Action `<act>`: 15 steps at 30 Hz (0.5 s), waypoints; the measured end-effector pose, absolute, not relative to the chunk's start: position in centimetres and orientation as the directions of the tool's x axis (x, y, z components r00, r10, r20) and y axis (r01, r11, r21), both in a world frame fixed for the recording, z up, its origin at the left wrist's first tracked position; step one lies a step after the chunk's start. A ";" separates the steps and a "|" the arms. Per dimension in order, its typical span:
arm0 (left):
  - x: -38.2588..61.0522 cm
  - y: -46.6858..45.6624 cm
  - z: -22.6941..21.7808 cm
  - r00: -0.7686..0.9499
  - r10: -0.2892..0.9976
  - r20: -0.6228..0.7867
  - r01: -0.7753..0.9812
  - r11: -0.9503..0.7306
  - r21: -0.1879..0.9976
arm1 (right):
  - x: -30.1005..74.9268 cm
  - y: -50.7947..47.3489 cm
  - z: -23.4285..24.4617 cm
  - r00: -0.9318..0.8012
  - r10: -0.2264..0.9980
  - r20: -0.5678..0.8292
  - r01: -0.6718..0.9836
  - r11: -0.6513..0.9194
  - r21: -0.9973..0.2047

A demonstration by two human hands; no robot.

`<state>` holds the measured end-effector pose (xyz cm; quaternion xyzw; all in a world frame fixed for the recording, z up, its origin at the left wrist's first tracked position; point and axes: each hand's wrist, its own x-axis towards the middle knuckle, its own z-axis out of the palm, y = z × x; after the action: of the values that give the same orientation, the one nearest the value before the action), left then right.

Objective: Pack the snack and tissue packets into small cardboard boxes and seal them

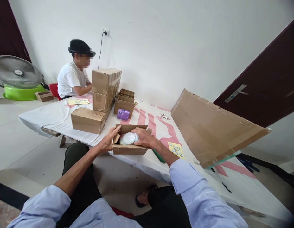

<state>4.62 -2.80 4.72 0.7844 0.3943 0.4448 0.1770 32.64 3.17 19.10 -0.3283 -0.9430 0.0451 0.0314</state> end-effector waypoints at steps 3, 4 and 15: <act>4.4 -0.9 4.9 0.274 0.812 0.516 0.456 -0.582 0.674 | 33.8 3.1 22.7 -0.760 0.635 0.141 0.618 0.772 -0.148; 4.5 0.1 5.1 0.272 0.820 0.503 0.449 -0.571 0.687 | 34.5 3.0 23.9 -0.737 0.645 0.200 0.618 0.764 -0.184; 6.8 4.2 8.6 0.117 0.841 0.529 0.542 -0.500 0.675 | 40.6 -0.9 26.8 -0.445 0.852 0.276 0.498 0.492 -0.714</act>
<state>6.77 4.23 8.57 0.7301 0.4735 0.4659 0.1601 40.59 -0.92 26.80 -0.4202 -0.8030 0.2787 0.3176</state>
